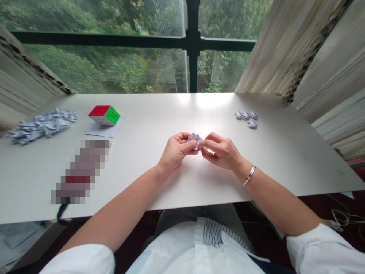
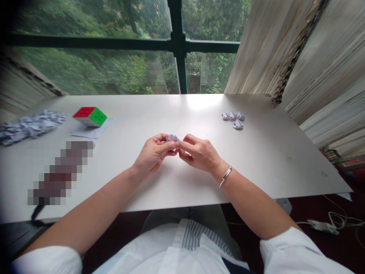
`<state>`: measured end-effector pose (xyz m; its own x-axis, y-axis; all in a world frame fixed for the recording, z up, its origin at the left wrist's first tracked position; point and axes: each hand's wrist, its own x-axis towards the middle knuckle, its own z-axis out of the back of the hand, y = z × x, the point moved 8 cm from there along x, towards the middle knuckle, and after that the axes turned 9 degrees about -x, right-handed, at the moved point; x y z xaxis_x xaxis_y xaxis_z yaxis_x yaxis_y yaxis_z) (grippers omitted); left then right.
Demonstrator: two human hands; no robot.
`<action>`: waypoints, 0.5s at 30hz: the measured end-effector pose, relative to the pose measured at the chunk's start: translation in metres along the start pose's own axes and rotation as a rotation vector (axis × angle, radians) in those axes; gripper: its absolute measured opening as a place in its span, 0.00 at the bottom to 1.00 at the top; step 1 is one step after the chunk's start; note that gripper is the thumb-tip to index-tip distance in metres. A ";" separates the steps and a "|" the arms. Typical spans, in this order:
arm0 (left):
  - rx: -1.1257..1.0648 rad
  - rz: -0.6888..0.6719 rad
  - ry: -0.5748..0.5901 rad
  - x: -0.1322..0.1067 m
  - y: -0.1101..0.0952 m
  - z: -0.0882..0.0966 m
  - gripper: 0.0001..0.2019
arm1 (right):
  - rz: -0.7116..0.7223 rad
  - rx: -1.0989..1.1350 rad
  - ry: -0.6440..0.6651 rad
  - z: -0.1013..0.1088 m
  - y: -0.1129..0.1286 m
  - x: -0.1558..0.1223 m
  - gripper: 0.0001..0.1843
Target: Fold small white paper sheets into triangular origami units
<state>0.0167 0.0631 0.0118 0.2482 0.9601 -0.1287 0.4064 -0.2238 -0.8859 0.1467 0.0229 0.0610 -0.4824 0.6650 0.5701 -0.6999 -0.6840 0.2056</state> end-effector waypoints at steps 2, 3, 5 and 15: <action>0.003 -0.036 -0.007 0.001 -0.001 0.001 0.16 | -0.036 0.090 0.000 -0.001 0.001 0.001 0.12; 0.005 -0.060 -0.015 0.001 -0.002 0.002 0.16 | -0.072 0.151 0.002 -0.003 0.000 0.002 0.11; 0.019 -0.119 -0.038 0.002 -0.005 0.003 0.17 | -0.199 0.293 -0.031 -0.005 -0.007 0.002 0.07; 0.154 -0.271 -0.074 -0.002 -0.012 0.000 0.16 | -0.655 0.660 0.030 -0.037 -0.030 -0.007 0.16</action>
<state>0.0110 0.0636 0.0223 0.0822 0.9922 0.0938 0.3094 0.0641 -0.9488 0.1516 0.0496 0.0214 -0.1172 0.9799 0.1613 -0.4006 -0.1953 0.8952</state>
